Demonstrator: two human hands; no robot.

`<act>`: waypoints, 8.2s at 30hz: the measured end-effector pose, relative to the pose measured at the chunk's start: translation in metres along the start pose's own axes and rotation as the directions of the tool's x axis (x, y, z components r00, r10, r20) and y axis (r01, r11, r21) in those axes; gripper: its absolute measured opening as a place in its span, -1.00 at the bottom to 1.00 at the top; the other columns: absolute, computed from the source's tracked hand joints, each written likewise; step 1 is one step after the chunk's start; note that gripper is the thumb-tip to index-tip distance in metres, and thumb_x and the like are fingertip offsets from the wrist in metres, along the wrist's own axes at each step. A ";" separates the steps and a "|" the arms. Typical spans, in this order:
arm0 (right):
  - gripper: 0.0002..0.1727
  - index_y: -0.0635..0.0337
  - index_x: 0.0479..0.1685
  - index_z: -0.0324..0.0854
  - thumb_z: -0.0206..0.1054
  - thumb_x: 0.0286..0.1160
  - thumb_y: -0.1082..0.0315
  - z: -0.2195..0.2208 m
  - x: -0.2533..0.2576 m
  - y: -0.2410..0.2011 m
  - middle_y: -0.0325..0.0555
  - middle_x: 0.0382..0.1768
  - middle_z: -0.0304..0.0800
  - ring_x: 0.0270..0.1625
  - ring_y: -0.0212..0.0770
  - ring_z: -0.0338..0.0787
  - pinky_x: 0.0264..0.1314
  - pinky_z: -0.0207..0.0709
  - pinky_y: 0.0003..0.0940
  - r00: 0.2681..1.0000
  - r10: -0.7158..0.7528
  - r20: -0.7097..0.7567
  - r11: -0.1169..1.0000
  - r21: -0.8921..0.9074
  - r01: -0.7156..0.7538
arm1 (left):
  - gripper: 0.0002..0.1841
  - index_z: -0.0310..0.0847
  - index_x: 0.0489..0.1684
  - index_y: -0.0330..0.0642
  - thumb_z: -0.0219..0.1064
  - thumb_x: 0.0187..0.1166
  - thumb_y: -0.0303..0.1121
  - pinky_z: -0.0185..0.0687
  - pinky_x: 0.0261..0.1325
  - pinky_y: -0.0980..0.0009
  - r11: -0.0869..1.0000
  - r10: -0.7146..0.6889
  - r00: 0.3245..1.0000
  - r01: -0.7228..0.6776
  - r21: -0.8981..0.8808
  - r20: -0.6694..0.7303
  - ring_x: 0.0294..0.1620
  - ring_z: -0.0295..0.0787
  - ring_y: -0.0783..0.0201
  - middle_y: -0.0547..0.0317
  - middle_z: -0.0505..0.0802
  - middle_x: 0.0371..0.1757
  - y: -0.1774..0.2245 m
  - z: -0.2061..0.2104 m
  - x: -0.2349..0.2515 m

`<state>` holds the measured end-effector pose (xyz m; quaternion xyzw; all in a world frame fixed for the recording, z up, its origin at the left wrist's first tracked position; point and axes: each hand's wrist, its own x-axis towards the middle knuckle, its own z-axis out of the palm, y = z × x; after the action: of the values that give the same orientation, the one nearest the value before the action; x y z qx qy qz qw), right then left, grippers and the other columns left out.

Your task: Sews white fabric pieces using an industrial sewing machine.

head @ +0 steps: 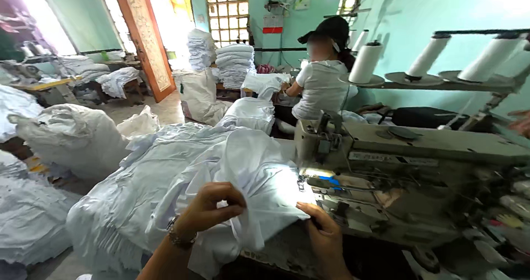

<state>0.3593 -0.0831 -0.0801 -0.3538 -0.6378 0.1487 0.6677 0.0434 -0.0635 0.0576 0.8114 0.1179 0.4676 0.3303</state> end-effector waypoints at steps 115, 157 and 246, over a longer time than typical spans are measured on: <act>-0.78 0.17 -0.38 0.80 0.51 0.40 0.19 -0.019 0.083 -0.034 -0.11 -0.30 0.80 -0.19 -0.24 0.74 0.00 0.60 -0.15 0.836 0.442 0.326 0.827 -0.510 -0.239 | -0.87 0.58 0.09 0.00 0.23 0.77 -0.23 0.70 0.11 0.50 0.828 0.386 0.644 0.074 0.556 -0.661 -0.08 0.73 0.58 0.55 0.77 -0.10 0.124 -0.143 0.093; -0.78 0.07 -0.59 0.68 0.44 0.40 0.26 -0.027 0.076 -0.026 -0.37 -0.60 0.64 -0.54 -0.51 0.56 -0.44 0.46 -0.47 0.871 0.445 0.208 0.843 -0.426 -0.329 | -0.66 0.73 0.02 -0.40 0.24 0.74 -0.22 0.64 0.26 0.00 0.606 -0.414 0.600 0.743 0.284 -0.685 0.02 0.82 0.02 -0.19 0.86 -0.10 -0.147 -0.057 -0.064; -0.90 -0.01 -0.54 0.75 0.50 0.20 0.24 -0.024 0.070 -0.025 -0.42 -0.52 0.72 -0.50 -0.54 0.60 -0.40 0.49 -0.51 0.890 0.428 0.154 0.862 -0.367 -0.351 | -0.72 0.64 0.17 -0.32 0.22 0.68 -0.34 0.67 0.08 0.29 0.720 -0.429 0.546 0.687 0.092 -0.720 -0.10 0.76 0.35 0.02 0.83 -0.10 -0.141 -0.055 -0.075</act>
<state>0.3855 -0.0620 -0.0100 -0.5628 -0.6412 0.2128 0.4762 -0.0259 0.0286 -0.0658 0.5571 0.5667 0.5557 0.2443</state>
